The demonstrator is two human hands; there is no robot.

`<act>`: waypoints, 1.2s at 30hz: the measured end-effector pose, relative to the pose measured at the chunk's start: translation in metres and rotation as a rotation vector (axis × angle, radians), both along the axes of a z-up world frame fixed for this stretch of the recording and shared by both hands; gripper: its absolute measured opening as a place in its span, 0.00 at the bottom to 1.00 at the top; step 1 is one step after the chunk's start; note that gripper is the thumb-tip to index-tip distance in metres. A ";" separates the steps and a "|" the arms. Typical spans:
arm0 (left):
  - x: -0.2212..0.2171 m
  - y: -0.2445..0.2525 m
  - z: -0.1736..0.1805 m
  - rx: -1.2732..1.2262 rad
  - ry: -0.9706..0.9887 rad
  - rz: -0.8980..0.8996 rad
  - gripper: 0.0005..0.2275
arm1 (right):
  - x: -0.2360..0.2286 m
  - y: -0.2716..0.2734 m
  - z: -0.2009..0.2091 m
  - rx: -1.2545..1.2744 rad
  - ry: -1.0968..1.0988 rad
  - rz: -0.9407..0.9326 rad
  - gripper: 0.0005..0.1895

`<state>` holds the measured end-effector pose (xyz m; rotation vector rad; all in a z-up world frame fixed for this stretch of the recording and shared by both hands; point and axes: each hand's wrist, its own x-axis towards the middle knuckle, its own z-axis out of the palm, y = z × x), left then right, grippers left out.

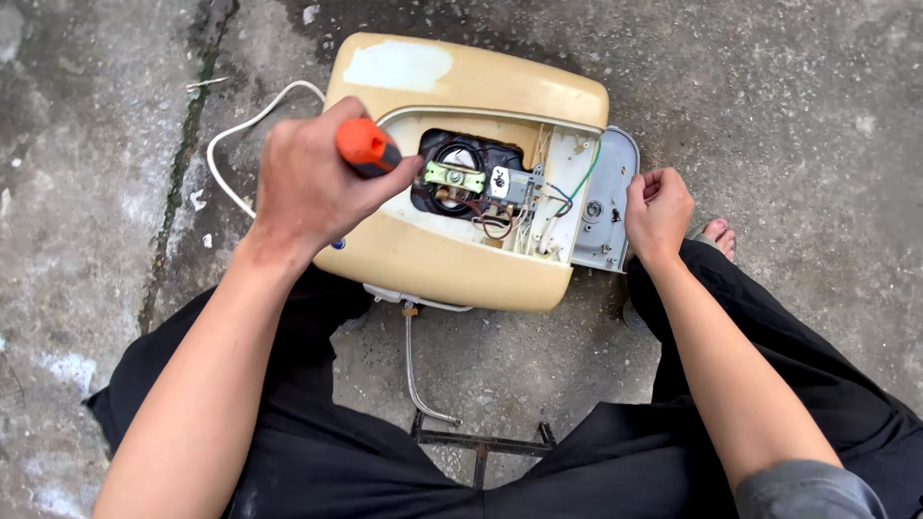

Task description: Disassembling an appliance by removing screws and disconnecting internal electrical components using a screwdriver.

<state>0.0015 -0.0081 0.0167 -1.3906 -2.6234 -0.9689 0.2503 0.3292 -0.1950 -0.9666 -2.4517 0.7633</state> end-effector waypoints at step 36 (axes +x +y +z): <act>0.032 0.058 0.035 0.053 -0.107 0.045 0.13 | -0.029 0.104 -0.047 0.036 -1.038 0.553 0.19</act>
